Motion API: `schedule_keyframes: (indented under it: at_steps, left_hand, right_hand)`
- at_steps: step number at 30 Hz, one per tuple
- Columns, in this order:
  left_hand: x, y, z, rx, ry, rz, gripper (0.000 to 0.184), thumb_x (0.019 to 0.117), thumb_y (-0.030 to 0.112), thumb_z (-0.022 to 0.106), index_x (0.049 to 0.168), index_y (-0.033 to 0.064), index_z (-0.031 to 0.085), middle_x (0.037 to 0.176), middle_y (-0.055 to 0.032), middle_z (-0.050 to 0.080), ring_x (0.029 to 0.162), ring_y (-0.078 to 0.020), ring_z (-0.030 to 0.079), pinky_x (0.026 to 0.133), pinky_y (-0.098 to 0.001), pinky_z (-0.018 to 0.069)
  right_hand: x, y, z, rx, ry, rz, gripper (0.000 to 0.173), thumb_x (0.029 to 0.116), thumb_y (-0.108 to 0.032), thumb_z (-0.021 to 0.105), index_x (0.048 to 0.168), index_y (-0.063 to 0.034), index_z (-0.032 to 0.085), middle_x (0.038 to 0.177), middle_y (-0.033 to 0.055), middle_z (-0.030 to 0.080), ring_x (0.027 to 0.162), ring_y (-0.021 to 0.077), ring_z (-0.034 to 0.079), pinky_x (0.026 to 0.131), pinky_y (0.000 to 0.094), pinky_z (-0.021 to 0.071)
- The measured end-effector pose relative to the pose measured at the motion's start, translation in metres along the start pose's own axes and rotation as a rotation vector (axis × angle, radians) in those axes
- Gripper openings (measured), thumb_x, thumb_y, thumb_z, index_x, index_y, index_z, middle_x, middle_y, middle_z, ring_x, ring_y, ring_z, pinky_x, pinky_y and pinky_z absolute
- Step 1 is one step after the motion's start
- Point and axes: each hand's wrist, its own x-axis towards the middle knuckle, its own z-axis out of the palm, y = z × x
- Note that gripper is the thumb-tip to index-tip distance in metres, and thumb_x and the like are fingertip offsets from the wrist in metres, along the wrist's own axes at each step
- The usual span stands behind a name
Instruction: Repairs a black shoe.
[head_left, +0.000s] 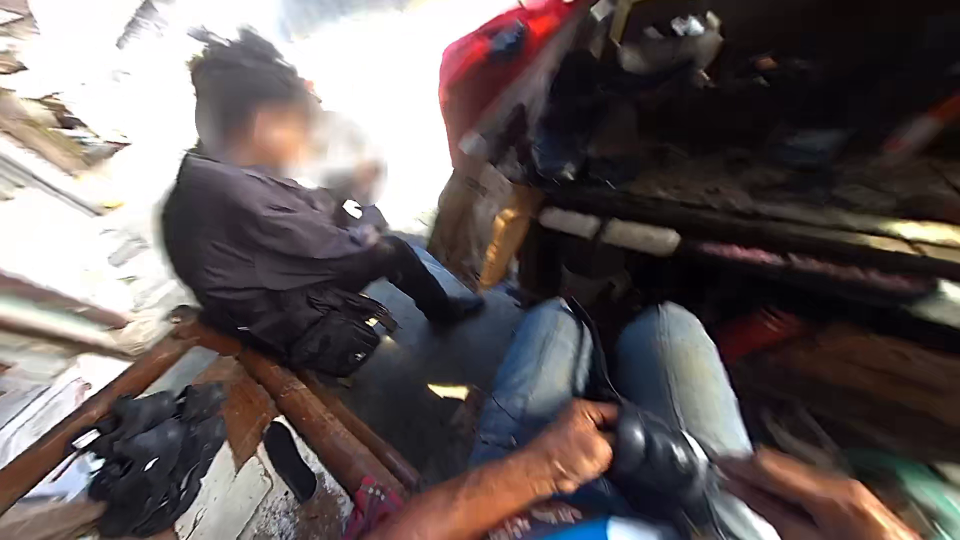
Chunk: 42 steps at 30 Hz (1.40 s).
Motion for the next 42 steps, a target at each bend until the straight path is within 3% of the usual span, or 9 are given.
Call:
schedule_keyframes:
  at_steps: [2, 7, 16, 26, 31, 34, 36, 38, 42]
  left_hand:
    - [-0.002, 0.002, 0.006, -0.125, 0.038, -0.021, 0.019, 0.0958, -0.006, 0.052, 0.098, 0.0006, 0.069, 0.089, 0.0013, 0.072, 0.085, -0.0035, 0.067, 0.081, -0.0266, 0.0576]
    - [-0.008, -0.016, 0.002, -0.230, -0.007, -0.111, 0.020, 0.0959, 0.003, 0.055, 0.099, 0.0098, 0.074, 0.092, -0.0011, 0.073, 0.087, -0.0096, 0.069, 0.082, -0.0336, 0.0584]
    - [-0.006, -0.017, 0.001, -0.325, -0.146, -0.130, 0.021, 0.0942, 0.000, 0.060, 0.106, 0.0134, 0.071, 0.100, -0.0017, 0.072, 0.093, -0.0103, 0.069, 0.084, -0.0322, 0.0587]
    - [-0.006, -0.012, -0.005, -0.323, -0.108, -0.055, 0.021, 0.0935, 0.001, 0.061, 0.105, 0.0139, 0.073, 0.099, 0.0004, 0.073, 0.092, -0.0087, 0.069, 0.084, -0.0301, 0.0585]
    - [-0.006, -0.015, -0.005, -0.201, -0.072, -0.023, 0.013, 0.0975, 0.026, 0.067, 0.098, 0.0170, 0.075, 0.093, 0.0014, 0.075, 0.088, -0.0092, 0.071, 0.081, -0.0327, 0.0604]
    - [-0.003, -0.014, -0.001, -0.189, -0.082, -0.004, 0.011, 0.0945, 0.022, 0.069, 0.096, 0.0154, 0.077, 0.092, 0.0009, 0.076, 0.087, -0.0081, 0.072, 0.081, -0.0301, 0.0610]
    - [-0.001, -0.013, -0.001, -0.186, -0.077, -0.013, 0.010, 0.0909, 0.026, 0.073, 0.094, 0.0176, 0.078, 0.090, 0.0016, 0.076, 0.084, -0.0067, 0.072, 0.079, -0.0283, 0.0612]
    - [0.000, -0.013, -0.001, -0.188, -0.071, -0.032, 0.007, 0.0883, 0.020, 0.075, 0.093, 0.0211, 0.079, 0.089, 0.0041, 0.077, 0.083, -0.0044, 0.072, 0.078, -0.0267, 0.0609]
    - [-0.002, -0.012, 0.001, -0.130, -0.069, -0.008, 0.026, 0.0932, 0.005, 0.062, 0.097, 0.0251, 0.079, 0.092, 0.0103, 0.077, 0.088, 0.0011, 0.071, 0.084, -0.0230, 0.0593]
  right_hand:
    - [-0.002, 0.005, 0.005, -0.077, 0.079, -0.054, 0.027, 0.1019, -0.027, 0.055, 0.102, -0.0083, 0.075, 0.086, 0.0062, 0.071, 0.076, 0.0122, 0.067, 0.070, 0.0304, 0.0569]
    - [0.001, -0.014, -0.007, -0.140, -0.043, 0.014, 0.025, 0.0987, -0.027, 0.054, 0.099, -0.0172, 0.076, 0.081, -0.0079, 0.066, 0.073, 0.0043, 0.064, 0.062, 0.0271, 0.0549]
    - [-0.003, -0.022, -0.009, -0.114, -0.138, 0.087, 0.025, 0.1042, -0.029, 0.052, 0.103, -0.0160, 0.073, 0.081, -0.0050, 0.059, 0.072, 0.0077, 0.059, 0.060, 0.0289, 0.0478]
    - [-0.008, -0.028, 0.005, -0.085, 0.031, 0.061, 0.025, 0.1040, -0.021, 0.054, 0.107, -0.0079, 0.076, 0.083, 0.0005, 0.063, 0.074, 0.0107, 0.062, 0.060, 0.0284, 0.0488]
    - [-0.002, -0.028, 0.000, -0.093, -0.062, 0.127, 0.020, 0.1001, -0.026, 0.058, 0.096, -0.0154, 0.074, 0.084, -0.0042, 0.066, 0.076, 0.0074, 0.065, 0.064, 0.0300, 0.0551]
    - [0.008, -0.023, -0.007, 0.130, -0.229, 0.218, 0.022, 0.1048, -0.019, 0.053, 0.106, -0.0045, 0.069, 0.093, 0.0071, 0.069, 0.083, 0.0157, 0.067, 0.076, 0.0382, 0.0561]
    - [0.009, -0.016, -0.002, 0.255, -0.182, 0.203, 0.020, 0.1032, -0.016, 0.055, 0.105, -0.0012, 0.068, 0.087, 0.0099, 0.069, 0.077, 0.0171, 0.067, 0.071, 0.0396, 0.0575]
    - [0.005, -0.009, 0.003, 0.309, -0.105, 0.163, 0.022, 0.1038, -0.019, 0.055, 0.104, -0.0009, 0.068, 0.087, 0.0099, 0.069, 0.077, 0.0165, 0.067, 0.070, 0.0387, 0.0561]
    - [-0.007, 0.005, 0.019, 0.334, 0.043, 0.136, 0.024, 0.1042, -0.020, 0.056, 0.103, -0.0015, 0.071, 0.086, 0.0084, 0.070, 0.077, 0.0135, 0.067, 0.071, 0.0351, 0.0550]
